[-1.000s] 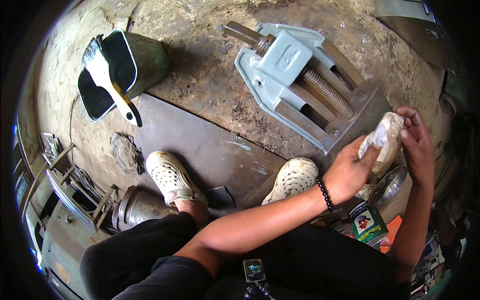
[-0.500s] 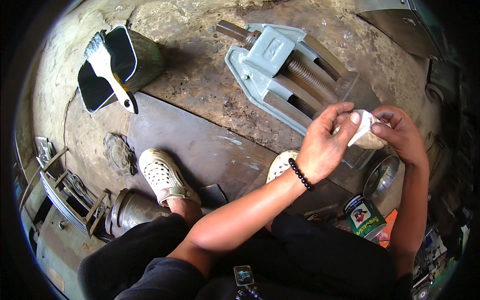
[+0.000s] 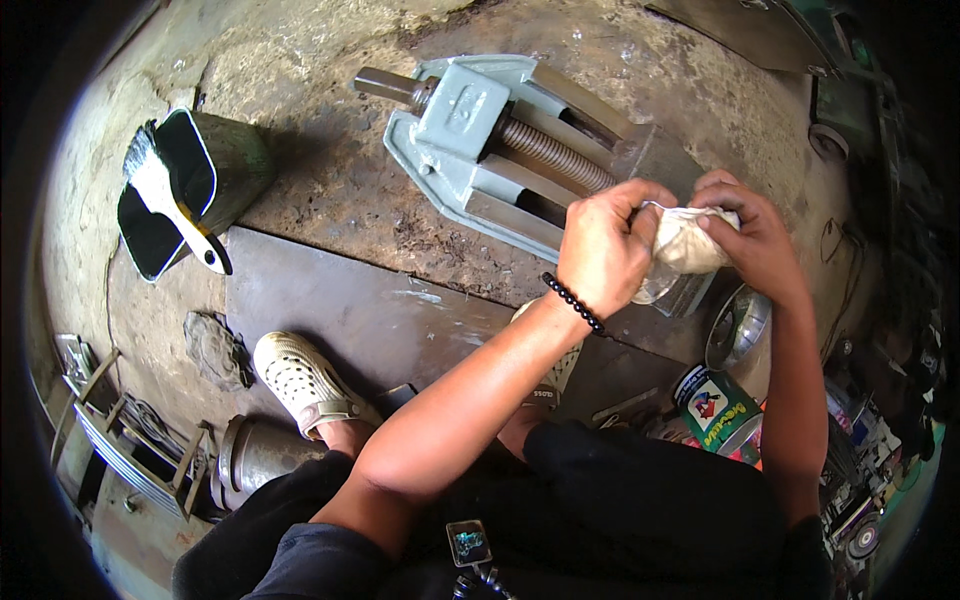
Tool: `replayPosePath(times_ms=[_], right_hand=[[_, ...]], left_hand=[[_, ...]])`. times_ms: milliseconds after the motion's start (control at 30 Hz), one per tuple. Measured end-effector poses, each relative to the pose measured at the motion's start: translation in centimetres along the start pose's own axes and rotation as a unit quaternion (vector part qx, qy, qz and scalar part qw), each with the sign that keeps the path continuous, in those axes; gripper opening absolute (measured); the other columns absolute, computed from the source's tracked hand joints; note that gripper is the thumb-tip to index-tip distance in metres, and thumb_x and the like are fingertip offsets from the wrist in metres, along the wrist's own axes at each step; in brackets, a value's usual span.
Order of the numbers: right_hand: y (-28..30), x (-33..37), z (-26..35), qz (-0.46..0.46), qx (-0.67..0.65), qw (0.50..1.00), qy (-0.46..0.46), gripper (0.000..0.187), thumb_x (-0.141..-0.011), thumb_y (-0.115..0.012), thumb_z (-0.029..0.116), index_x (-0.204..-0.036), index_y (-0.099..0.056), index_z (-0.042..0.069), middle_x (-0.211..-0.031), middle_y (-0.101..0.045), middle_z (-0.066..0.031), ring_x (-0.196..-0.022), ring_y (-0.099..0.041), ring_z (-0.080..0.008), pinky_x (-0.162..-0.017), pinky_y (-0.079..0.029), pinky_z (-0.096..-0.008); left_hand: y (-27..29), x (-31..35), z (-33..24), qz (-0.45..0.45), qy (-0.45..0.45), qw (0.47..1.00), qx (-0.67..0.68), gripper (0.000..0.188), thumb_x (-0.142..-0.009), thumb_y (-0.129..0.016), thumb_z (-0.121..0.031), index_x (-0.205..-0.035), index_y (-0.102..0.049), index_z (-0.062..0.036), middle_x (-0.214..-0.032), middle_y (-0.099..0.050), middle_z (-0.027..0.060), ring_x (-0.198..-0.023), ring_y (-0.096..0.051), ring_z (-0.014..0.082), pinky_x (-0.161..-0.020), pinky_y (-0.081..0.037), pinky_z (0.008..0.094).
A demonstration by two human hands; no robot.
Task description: The person cleans a metal vise using a cloth and a paintbrush. They wipe the vise with a cloth, apply a liquid from a container with a paintbrush, and continue wiping to remove residue.
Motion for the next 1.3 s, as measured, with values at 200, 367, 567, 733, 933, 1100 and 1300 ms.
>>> replayPosePath(times_ms=[200,367,567,733,933,1100,1300], right_hand=[[-0.1,-0.4,-2.4,-0.099,-0.014,0.995,-0.014,0.014,-0.086,-0.056,-0.003,-0.096,-0.066,-0.001,-0.096,-0.064,-0.0046,-0.094,-0.06,-0.0141,-0.086,-0.046,-0.029],[-0.5,-0.1,-3.8,-0.104,-0.128,0.982,-0.09,0.016,-0.092,-0.059,0.006,-0.106,-0.064,-0.002,-0.1,-0.067,-0.0048,-0.091,-0.062,-0.0122,-0.082,-0.049,-0.0263],[-1.7,0.5,-5.1,-0.017,-0.389,0.905,-0.171,0.032,-0.092,-0.067,0.018,-0.117,-0.061,0.001,-0.104,-0.066,-0.0057,-0.094,-0.064,-0.0132,-0.084,-0.051,-0.027],[-1.8,-0.7,-5.9,-0.004,-0.243,0.957,-0.157,0.025,-0.092,-0.067,0.017,-0.112,-0.061,0.002,-0.103,-0.064,-0.002,-0.089,-0.061,-0.0104,-0.082,-0.049,-0.0256],[-2.0,-1.0,-5.5,-0.057,-0.258,0.953,-0.146,0.013,-0.091,-0.066,0.007,-0.102,-0.06,0.003,-0.094,-0.063,-0.001,-0.085,-0.059,-0.0074,-0.076,-0.047,-0.0237],[-1.3,-1.6,-3.9,-0.141,-0.221,0.959,-0.107,0.01,-0.092,-0.063,0.003,-0.099,-0.056,0.002,-0.09,-0.061,-0.0013,-0.081,-0.057,-0.0061,-0.07,-0.046,-0.021],[-0.8,-6.3,0.2,-0.075,0.053,0.995,-0.035,0.011,-0.09,-0.064,0.006,-0.097,-0.057,0.002,-0.086,-0.062,-0.0032,-0.08,-0.058,-0.0091,-0.07,-0.046,-0.0258]], left_hand=[[0.0,-0.4,-0.5,-0.028,-0.095,0.994,-0.036,0.014,-0.087,-0.06,-0.004,-0.094,-0.071,0.0007,-0.09,-0.071,0.0153,-0.086,-0.069,0.0265,-0.079,-0.052,0.0334],[-0.1,-0.1,0.1,-0.057,-0.053,0.997,-0.017,0.013,-0.085,-0.064,-0.006,-0.093,-0.072,0.0012,-0.091,-0.071,0.0163,-0.088,-0.068,0.028,-0.08,-0.052,0.0339],[-0.1,-0.7,-0.6,-0.06,-0.064,0.996,0.006,0.013,-0.083,-0.068,-0.007,-0.091,-0.072,0.0029,-0.091,-0.071,0.017,-0.087,-0.068,0.0278,-0.079,-0.052,0.0352],[-0.7,-0.7,-0.1,-0.057,-0.025,0.995,0.072,0.016,-0.087,-0.066,-0.008,-0.095,-0.07,0.0047,-0.093,-0.071,0.0161,-0.086,-0.067,0.0222,-0.077,-0.052,0.0323],[-2.0,-0.5,1.7,-0.09,0.046,0.978,0.183,0.022,-0.094,-0.063,-0.012,-0.104,-0.067,0.0078,-0.091,-0.068,0.0081,-0.088,-0.062,0.0118,-0.077,-0.05,0.0261],[-4.2,1.1,3.4,-0.114,0.129,0.912,0.372,0.036,-0.096,-0.064,-0.015,-0.124,-0.052,0.0041,-0.096,-0.062,0.0032,-0.088,-0.057,0.0069,-0.077,-0.048,0.023],[-6.4,1.4,3.9,-0.031,0.198,0.911,0.361,0.03,-0.101,-0.054,-0.029,-0.115,-0.058,-0.0029,-0.093,-0.06,-0.0019,-0.085,-0.054,0.0052,-0.071,-0.047,0.0246]])
Point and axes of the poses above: each hand's wrist, its own x-axis away from the middle knuckle, its own y-axis out of the back of the hand, z = x × y, the point moved 8 cm from there along -x, towards the middle knuckle
